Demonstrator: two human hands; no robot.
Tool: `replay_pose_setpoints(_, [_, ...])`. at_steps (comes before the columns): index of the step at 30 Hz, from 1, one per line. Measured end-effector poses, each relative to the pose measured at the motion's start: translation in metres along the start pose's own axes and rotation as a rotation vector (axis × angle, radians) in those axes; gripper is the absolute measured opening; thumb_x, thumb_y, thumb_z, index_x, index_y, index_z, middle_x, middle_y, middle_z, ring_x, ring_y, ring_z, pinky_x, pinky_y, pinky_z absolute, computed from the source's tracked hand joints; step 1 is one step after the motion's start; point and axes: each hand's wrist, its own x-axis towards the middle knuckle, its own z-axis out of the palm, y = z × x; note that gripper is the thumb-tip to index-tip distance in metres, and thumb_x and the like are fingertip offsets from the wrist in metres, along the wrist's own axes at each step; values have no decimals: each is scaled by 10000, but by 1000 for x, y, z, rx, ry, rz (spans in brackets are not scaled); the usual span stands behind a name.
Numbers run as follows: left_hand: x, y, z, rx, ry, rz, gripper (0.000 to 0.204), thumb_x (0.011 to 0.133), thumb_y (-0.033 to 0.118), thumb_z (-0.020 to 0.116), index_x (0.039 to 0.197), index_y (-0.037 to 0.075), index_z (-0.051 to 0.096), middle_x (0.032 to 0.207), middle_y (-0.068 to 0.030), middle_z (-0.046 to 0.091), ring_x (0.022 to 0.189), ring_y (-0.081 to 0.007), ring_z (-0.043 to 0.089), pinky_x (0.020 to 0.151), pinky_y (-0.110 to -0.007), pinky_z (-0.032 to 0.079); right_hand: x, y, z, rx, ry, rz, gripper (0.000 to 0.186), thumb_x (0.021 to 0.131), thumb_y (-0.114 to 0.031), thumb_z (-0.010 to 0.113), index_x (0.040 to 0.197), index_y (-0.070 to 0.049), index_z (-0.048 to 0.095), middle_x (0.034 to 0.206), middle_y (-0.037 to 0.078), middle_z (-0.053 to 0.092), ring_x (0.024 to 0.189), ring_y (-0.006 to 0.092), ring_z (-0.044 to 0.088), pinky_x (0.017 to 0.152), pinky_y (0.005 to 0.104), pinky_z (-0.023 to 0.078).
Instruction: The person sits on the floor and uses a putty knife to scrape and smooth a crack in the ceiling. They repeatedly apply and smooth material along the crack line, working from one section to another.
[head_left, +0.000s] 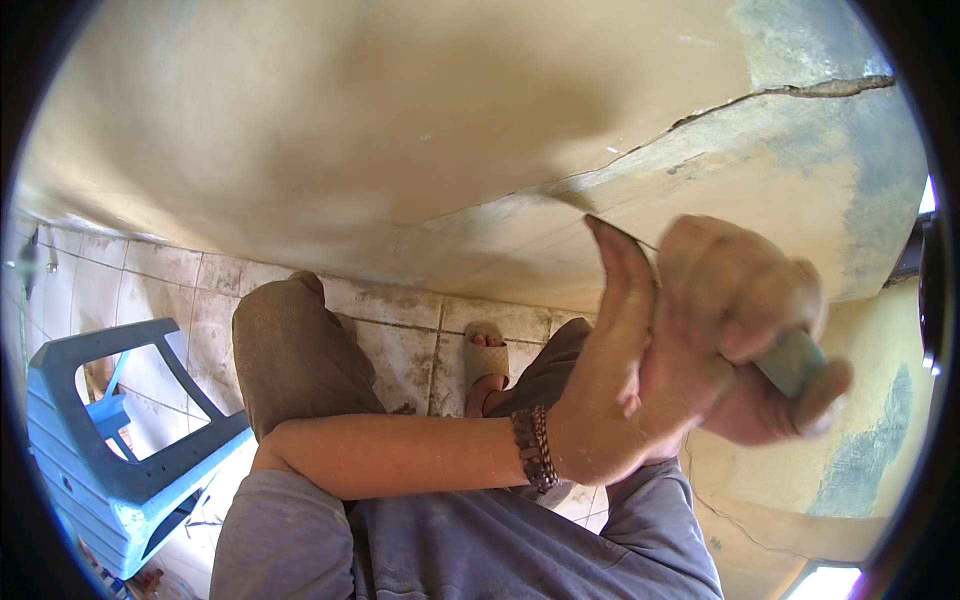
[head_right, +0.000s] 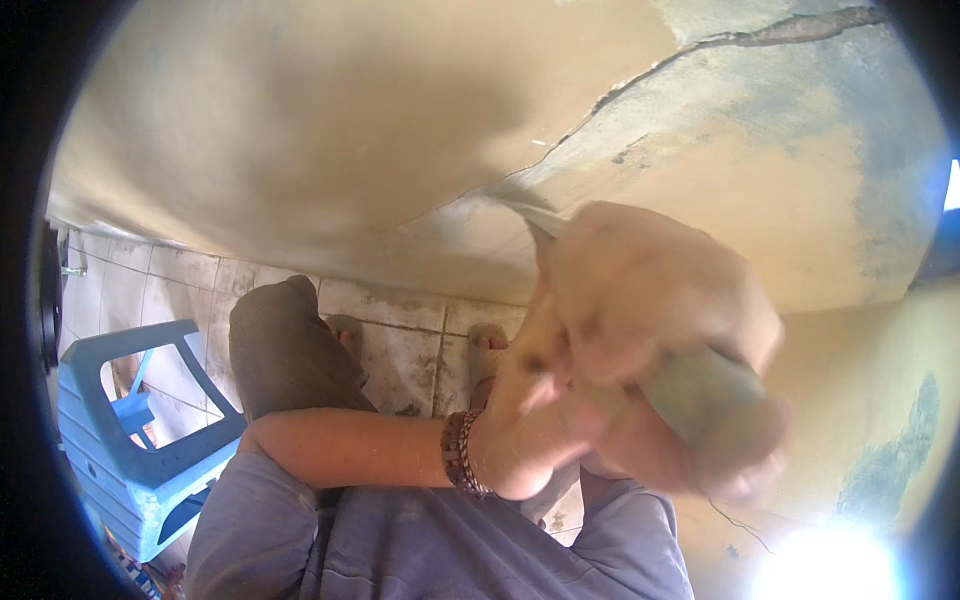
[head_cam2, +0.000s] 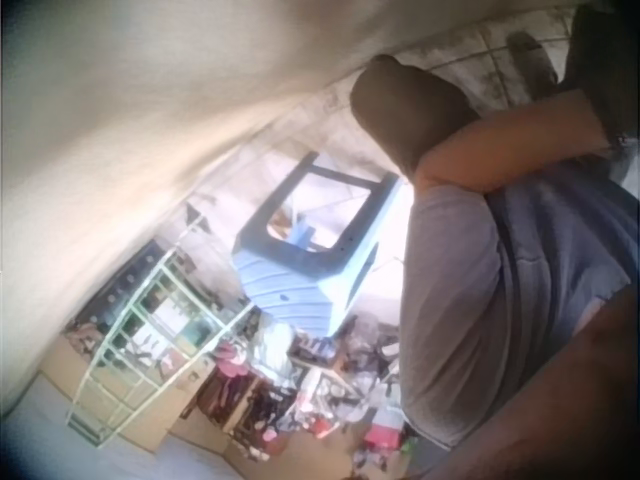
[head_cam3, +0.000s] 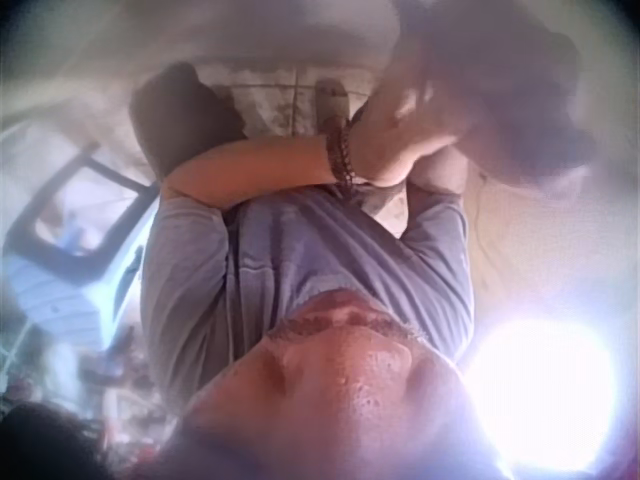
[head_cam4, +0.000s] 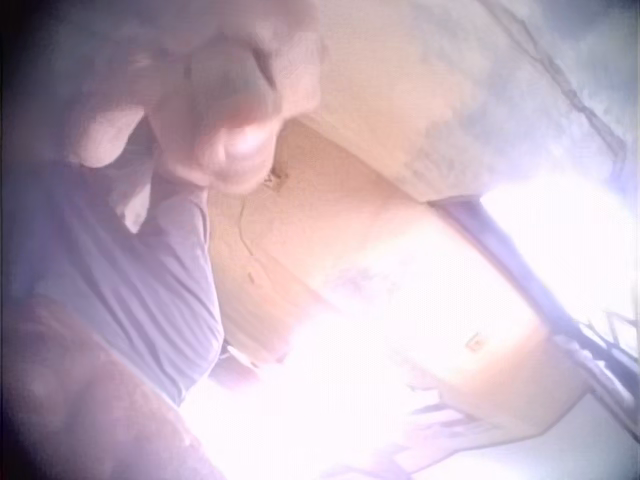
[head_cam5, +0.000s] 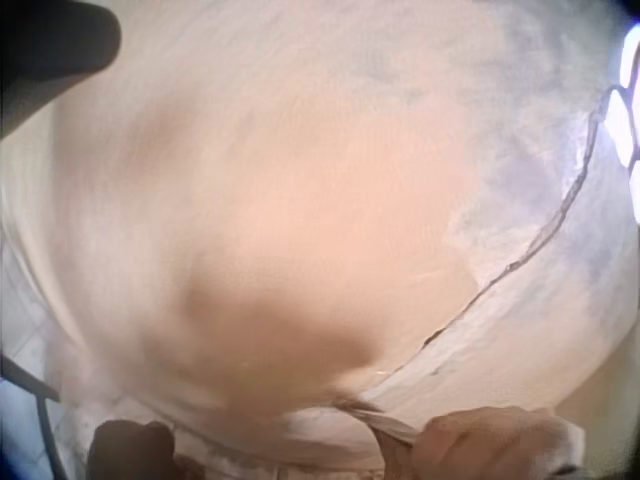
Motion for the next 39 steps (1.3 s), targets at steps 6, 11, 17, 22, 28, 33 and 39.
replay_pose_setpoints(6, [4, -14, 1, 181, 14, 225, 859, 924, 230, 573, 1413, -205, 15, 1357, -326, 275, 1357, -363, 262, 1169, -459, 101, -2, -11, 0, -35, -18, -79, 464, 935, -526, 442, 705, -125, 478, 653, 20, 471, 565, 138, 391, 577, 302, 300])
replay_pose_setpoints(11, [2, -9, -2, 148, 17, 147, 875, 919, 261, 594, 1424, -184, 35, 1360, -327, 281, 1342, -367, 291, 1161, -454, 150, -2, -10, 2, -39, 7, -18, 460, 936, -530, 425, 710, -134, 484, 649, 13, 470, 561, 134, 402, 579, 298, 305])
replay_pose_setpoints(17, [2, -12, -3, 131, 103, 95, 893, 913, 298, 620, 1438, -159, 60, 1364, -328, 289, 1324, -371, 326, 1151, -447, 207, -1, 1, -3, -32, 10, 37, 469, 931, -543, 420, 720, -134, 511, 645, 12, 478, 556, 134, 398, 567, 299, 299])
replay_pose_setpoints(22, [2, -8, 2, 300, 37, 163, 949, 900, 241, 643, 1426, -179, -26, 1405, -330, 259, 1385, -370, 261, 1173, -449, 125, -7, -10, -5, -42, 8, -27, 482, 923, -532, 443, 711, -111, 545, 651, 14, 487, 562, 148, 394, 561, 321, 278])
replay_pose_setpoints(28, [-10, -15, -1, -175, 114, -87, 957, 922, 307, 602, 1430, -181, -47, 1528, -362, -62, 1448, -409, -93, 1174, -461, -36, -7, 6, -6, -14, 0, -39, 496, 918, -529, 444, 716, -94, 571, 674, 29, 521, 539, 154, 401, 544, 330, 278])
replay_pose_setpoints(33, [-9, -18, -8, 144, 54, 55, 1009, 926, 404, 566, 1421, -189, -82, 1523, -361, -146, 1443, -398, -146, 1168, -464, -51, -7, 14, -12, -21, -161, -100, 425, 945, -442, 444, 867, -43, 566, 774, 103, 576, 649, 207, 528, 595, 336, 423])
replay_pose_setpoints(39, [-6, -17, -12, 112, 140, -24, 1002, 947, 427, 523, 1410, -198, -109, 1521, -375, -103, 1447, -404, -126, 1173, -472, -7, -2, 16, 1, -15, -7, 37, 452, 957, -461, 398, 779, -68, 535, 660, 63, 509, 610, 180, 440, 594, 332, 355])
